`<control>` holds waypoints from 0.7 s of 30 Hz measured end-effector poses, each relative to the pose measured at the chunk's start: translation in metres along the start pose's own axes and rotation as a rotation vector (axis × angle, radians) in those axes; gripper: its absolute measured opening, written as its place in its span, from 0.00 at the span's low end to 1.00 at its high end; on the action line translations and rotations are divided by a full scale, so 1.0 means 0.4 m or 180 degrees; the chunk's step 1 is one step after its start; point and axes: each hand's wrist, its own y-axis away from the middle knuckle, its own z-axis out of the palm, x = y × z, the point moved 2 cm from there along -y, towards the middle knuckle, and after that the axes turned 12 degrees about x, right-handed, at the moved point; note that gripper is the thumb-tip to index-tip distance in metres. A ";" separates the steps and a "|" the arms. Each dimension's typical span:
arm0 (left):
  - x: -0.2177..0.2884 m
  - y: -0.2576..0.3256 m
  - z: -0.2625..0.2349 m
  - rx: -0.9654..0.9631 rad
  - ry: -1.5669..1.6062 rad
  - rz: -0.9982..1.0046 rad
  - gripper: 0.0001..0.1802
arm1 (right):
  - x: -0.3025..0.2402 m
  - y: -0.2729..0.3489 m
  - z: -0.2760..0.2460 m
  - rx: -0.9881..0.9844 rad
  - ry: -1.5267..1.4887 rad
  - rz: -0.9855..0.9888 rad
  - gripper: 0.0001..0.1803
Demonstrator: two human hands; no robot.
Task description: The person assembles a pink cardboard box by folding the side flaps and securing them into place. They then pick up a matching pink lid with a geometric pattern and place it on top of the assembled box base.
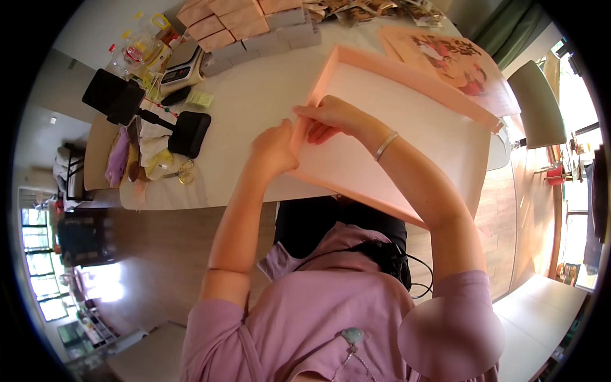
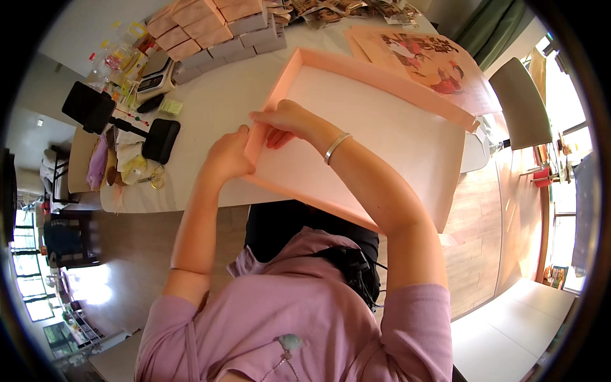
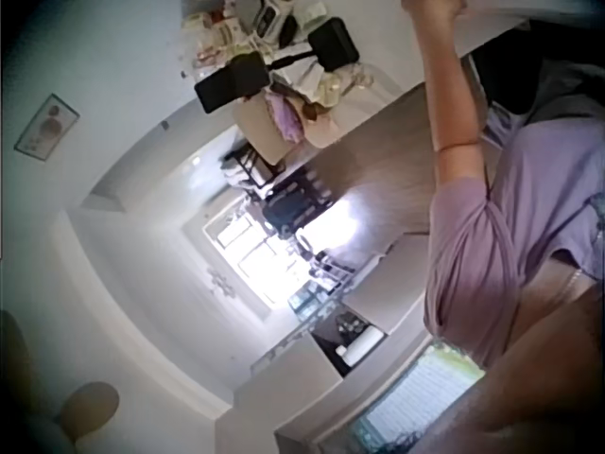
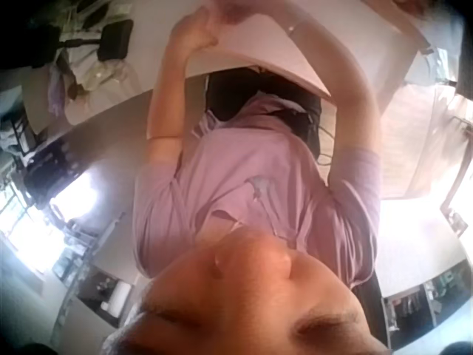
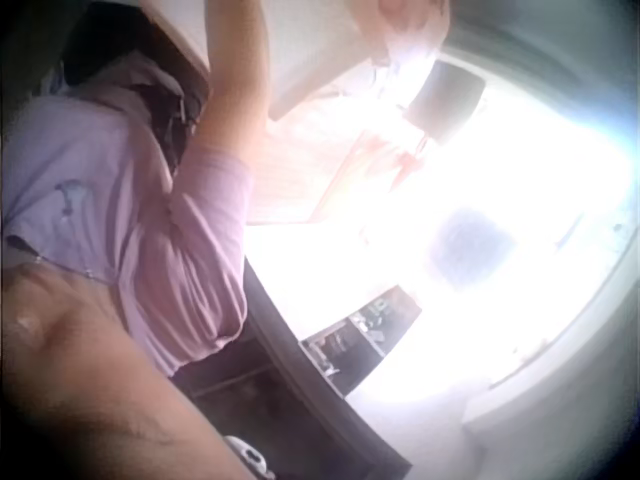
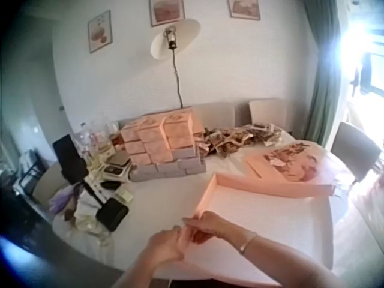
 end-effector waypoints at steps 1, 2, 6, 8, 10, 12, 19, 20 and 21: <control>-0.001 -0.008 0.014 -0.0010 -0.0115 0.0074 0.27 | 0.003 0.001 -0.003 0.0056 0.0415 -0.0016 0.27; -0.010 -0.019 0.035 0.0217 -0.0089 0.0004 0.28 | -0.014 0.014 -0.001 0.0095 0.0844 -0.0043 0.26; -0.028 -0.063 0.053 0.0660 -0.0301 -0.0164 0.28 | -0.010 0.055 0.001 0.1104 0.2868 -0.2074 0.27; -0.029 -0.069 0.035 0.0687 -0.0245 -0.0122 0.28 | -0.008 0.051 0.007 0.1699 0.3134 -0.3534 0.26; -0.046 -0.068 0.008 0.0770 0.0115 -0.0006 0.29 | 0.001 0.036 0.019 0.1895 0.3139 -0.4419 0.26; -0.068 -0.062 -0.027 0.0266 0.1407 -0.0425 0.30 | 0.003 -0.001 0.037 0.1694 0.2951 -0.4703 0.24; -0.148 -0.039 -0.025 -0.0518 0.3193 -0.0212 0.28 | 0.002 -0.053 0.062 0.0523 0.3327 -0.3840 0.19; -0.155 -0.035 -0.021 -0.0506 0.3328 -0.0221 0.28 | 0.001 -0.049 0.063 0.0583 0.3377 -0.3862 0.20; -0.167 -0.034 -0.012 -0.0495 0.3463 -0.0227 0.28 | 0.002 -0.047 0.064 0.0647 0.3427 -0.3882 0.22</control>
